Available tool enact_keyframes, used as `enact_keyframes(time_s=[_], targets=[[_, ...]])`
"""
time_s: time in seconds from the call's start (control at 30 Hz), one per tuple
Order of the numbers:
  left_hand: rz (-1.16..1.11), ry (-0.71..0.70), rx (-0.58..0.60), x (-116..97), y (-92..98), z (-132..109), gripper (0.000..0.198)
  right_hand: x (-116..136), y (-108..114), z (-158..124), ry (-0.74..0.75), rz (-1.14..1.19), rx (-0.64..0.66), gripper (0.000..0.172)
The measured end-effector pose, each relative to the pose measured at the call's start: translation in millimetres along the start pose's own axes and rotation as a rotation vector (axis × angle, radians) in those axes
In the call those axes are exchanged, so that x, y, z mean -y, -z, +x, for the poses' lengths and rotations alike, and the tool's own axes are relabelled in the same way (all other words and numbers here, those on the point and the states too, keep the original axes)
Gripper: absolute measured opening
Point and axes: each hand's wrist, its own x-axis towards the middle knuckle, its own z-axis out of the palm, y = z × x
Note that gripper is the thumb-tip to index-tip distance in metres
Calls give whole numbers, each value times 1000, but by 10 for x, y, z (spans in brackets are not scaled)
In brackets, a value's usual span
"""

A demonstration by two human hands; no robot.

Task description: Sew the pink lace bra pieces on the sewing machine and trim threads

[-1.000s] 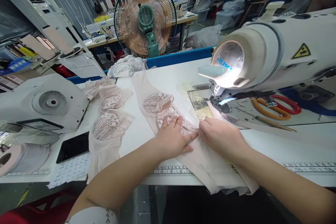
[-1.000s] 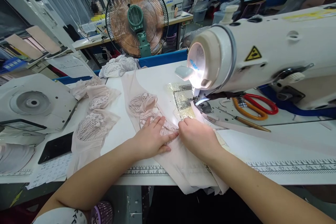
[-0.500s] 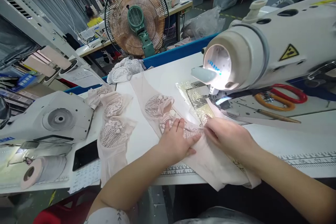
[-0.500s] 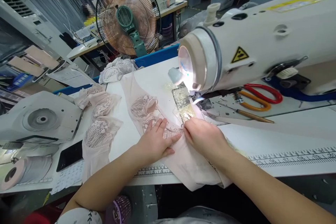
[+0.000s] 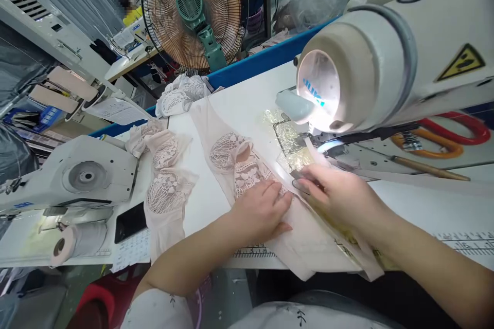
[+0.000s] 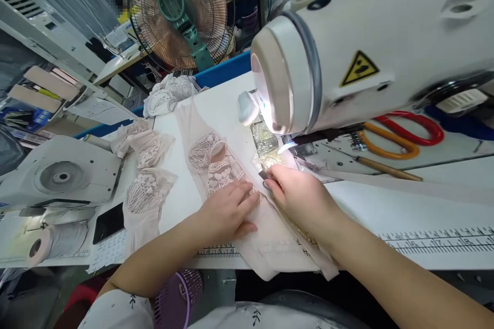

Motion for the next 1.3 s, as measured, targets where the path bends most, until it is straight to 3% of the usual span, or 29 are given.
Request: enact_keyframes(time_s=[0.13, 0.37, 0.6, 0.8, 1.03, 1.3], targets=[[-32, 27, -10, 62, -57, 16, 74, 38, -81, -7, 82, -73, -43, 18], [-56, 24, 63, 87, -5, -1, 68, 16, -234, -96, 308, -163, -227, 24], [-43, 36, 69, 84, 10, 18, 64, 33, -283, -70, 363, -236, -246, 27], [-15, 47, 71, 66, 20, 30, 66, 49, -195, -155, 447, -308, -233, 27], [-9, 53, 52, 47, -14, 33, 68, 70, -61, -225, 408, -306, -201, 26], [-8, 32, 22, 43, -5, 27, 60, 94, -224, -73, 400, -262, -249, 24]])
